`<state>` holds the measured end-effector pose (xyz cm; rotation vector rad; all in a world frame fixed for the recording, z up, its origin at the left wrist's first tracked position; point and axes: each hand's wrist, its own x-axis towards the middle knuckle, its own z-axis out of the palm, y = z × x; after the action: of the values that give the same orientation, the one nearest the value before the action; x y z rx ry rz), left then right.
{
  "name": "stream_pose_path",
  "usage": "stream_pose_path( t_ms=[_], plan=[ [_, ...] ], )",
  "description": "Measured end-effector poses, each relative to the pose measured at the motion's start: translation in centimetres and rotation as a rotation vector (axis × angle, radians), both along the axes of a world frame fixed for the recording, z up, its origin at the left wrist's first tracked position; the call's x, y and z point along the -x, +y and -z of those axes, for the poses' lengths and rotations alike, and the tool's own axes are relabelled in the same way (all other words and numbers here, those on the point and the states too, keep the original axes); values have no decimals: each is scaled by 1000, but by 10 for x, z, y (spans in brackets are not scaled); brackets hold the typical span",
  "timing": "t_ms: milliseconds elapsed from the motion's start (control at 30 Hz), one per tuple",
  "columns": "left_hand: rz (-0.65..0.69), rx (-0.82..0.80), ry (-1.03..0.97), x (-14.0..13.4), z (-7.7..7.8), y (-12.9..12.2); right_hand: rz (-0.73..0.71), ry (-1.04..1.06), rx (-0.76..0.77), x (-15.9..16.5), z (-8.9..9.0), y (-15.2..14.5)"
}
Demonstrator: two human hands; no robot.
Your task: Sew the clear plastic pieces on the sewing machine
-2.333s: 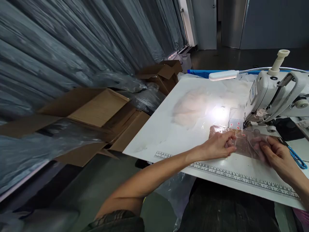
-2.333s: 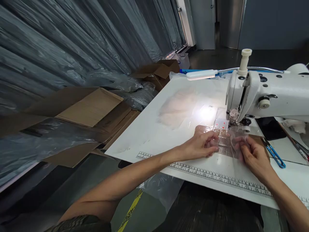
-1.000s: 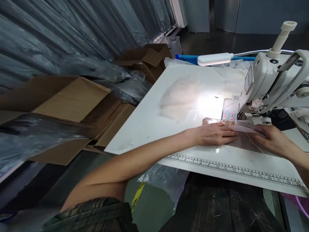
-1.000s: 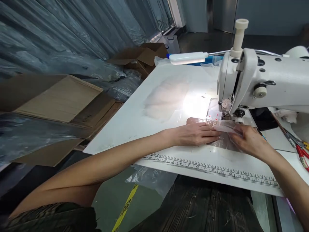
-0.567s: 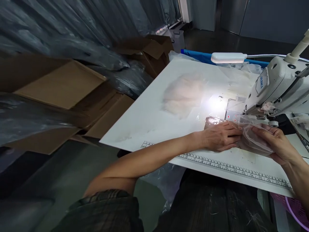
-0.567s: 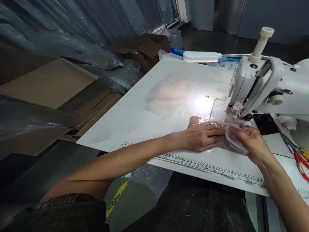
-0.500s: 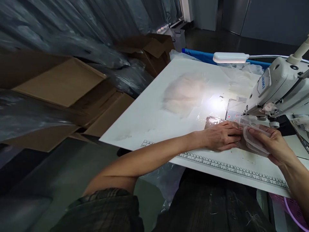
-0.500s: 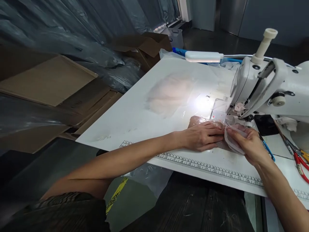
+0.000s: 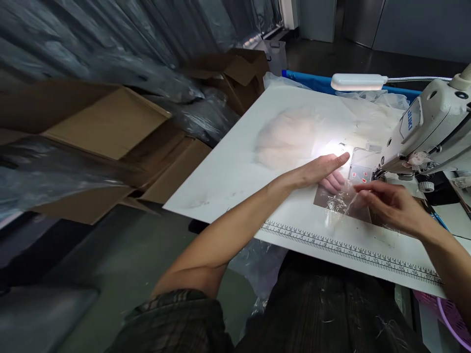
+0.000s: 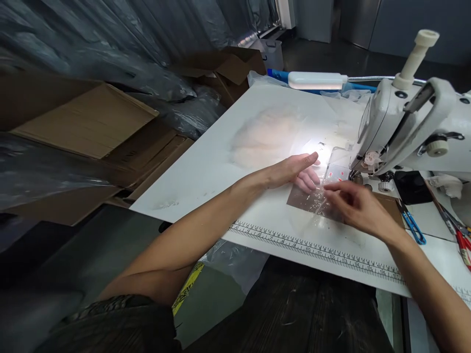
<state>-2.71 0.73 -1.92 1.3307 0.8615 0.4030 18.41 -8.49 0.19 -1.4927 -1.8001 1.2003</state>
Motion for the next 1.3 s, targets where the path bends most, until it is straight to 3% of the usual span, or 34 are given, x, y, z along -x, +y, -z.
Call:
stream_pose_path(
  t_ms=[67,133,267,367,433,533,667,767,933,1067,1133,1200,1300],
  plan=[
    [2,-27,29,0,0,-1,105,-174,-163,-20,5,-5],
    [10,-60,52,1,0,-2,113,-294,-359,-33,11,-13],
    [23,-150,40,-3,7,-2,-159,-353,-762,-32,27,-32],
    [-45,-254,119,-12,14,-2,-350,-423,-896,-24,38,-38],
    [-65,-383,167,-19,17,2,-406,-479,-920,-22,43,-36],
    [16,-682,234,-33,17,17,-407,-548,-932,-25,46,-28],
    [138,-1201,564,-51,7,39,-350,-618,-947,-32,50,-15],
    [203,-1455,767,-61,-3,39,-330,-613,-916,-35,53,-11],
    [453,-1516,862,-74,-8,31,-296,-560,-885,-36,57,-11],
    [614,-1574,721,-77,1,51,-269,-490,-874,-37,59,-12],
    [608,-1596,596,-72,5,62,-257,-456,-863,-38,60,-11],
    [483,-1611,494,-63,8,62,-252,-440,-854,-39,62,-11],
    [355,-1632,357,-44,11,41,-244,-429,-829,-40,64,-12]
  ],
)
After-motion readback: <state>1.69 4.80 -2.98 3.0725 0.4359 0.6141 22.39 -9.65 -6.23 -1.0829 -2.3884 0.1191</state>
